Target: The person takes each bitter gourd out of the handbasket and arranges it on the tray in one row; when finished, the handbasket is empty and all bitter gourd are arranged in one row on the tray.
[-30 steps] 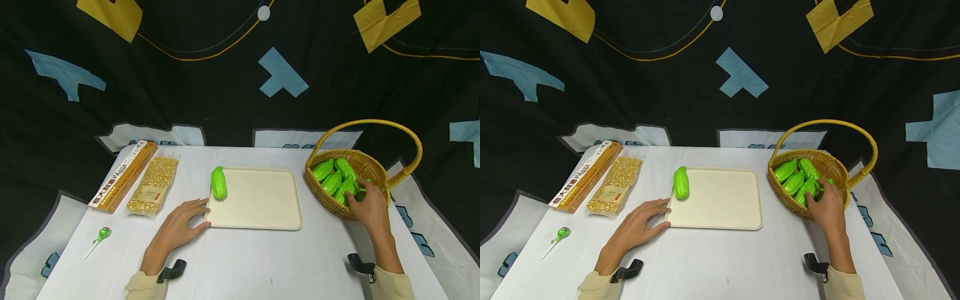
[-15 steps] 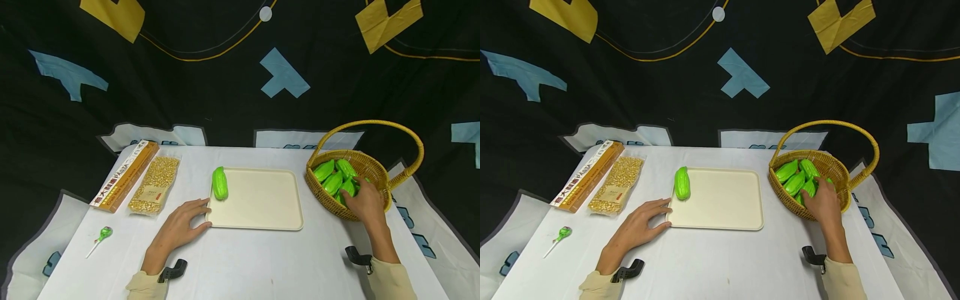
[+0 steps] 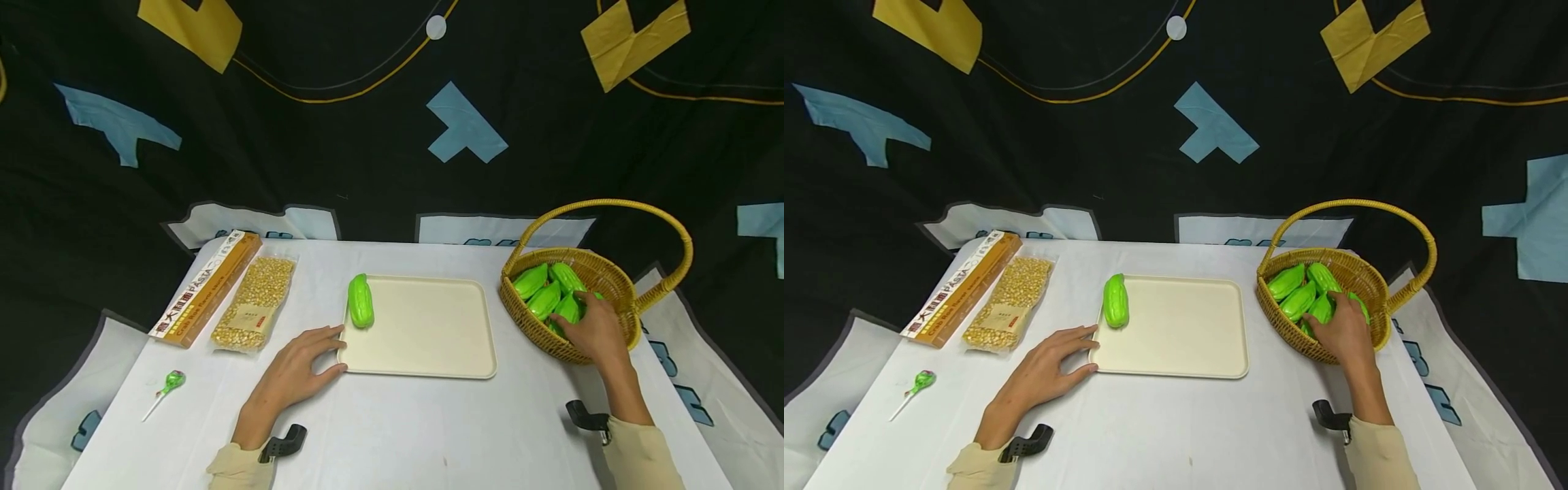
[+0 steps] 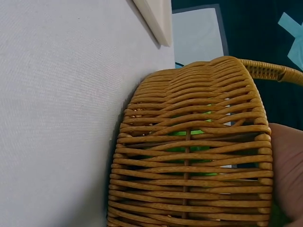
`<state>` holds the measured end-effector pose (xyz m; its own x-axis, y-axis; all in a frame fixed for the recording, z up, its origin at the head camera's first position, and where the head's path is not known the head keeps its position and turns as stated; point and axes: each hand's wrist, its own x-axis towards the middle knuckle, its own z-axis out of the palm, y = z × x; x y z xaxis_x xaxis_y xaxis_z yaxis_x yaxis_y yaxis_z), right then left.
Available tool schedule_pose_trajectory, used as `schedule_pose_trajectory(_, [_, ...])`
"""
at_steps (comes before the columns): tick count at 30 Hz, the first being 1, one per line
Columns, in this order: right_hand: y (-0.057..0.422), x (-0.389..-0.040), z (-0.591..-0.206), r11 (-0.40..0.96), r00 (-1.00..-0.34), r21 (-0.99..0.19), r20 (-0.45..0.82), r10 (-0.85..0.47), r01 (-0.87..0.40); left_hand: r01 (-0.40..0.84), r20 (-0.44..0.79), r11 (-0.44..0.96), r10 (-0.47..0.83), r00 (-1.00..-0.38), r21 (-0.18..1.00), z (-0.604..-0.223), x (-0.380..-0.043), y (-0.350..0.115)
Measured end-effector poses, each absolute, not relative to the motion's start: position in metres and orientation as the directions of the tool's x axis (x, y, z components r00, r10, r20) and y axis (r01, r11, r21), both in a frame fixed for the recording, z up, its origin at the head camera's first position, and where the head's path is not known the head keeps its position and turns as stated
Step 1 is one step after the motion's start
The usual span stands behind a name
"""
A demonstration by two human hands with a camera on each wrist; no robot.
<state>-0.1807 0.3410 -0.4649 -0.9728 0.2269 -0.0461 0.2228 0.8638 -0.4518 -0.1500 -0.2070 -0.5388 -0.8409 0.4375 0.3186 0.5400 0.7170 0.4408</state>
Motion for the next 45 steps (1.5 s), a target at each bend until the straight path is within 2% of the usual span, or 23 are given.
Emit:
schedule_pose_trajectory(10, [0.342, -0.179, -0.463, 0.848, -0.973, -0.481, -0.042, 0.229, 0.22, 0.533, 0.312, 0.723, 0.434, -0.845, 0.439, -0.54, -0.149, -0.207])
schedule_pose_trajectory(45, [0.316, -0.158, -0.428, 0.846, -0.947, -0.528, 0.226, 0.229, 0.079, 0.544, 0.331, 0.722, 0.434, -0.838, 0.428, -0.54, -0.149, -0.207])
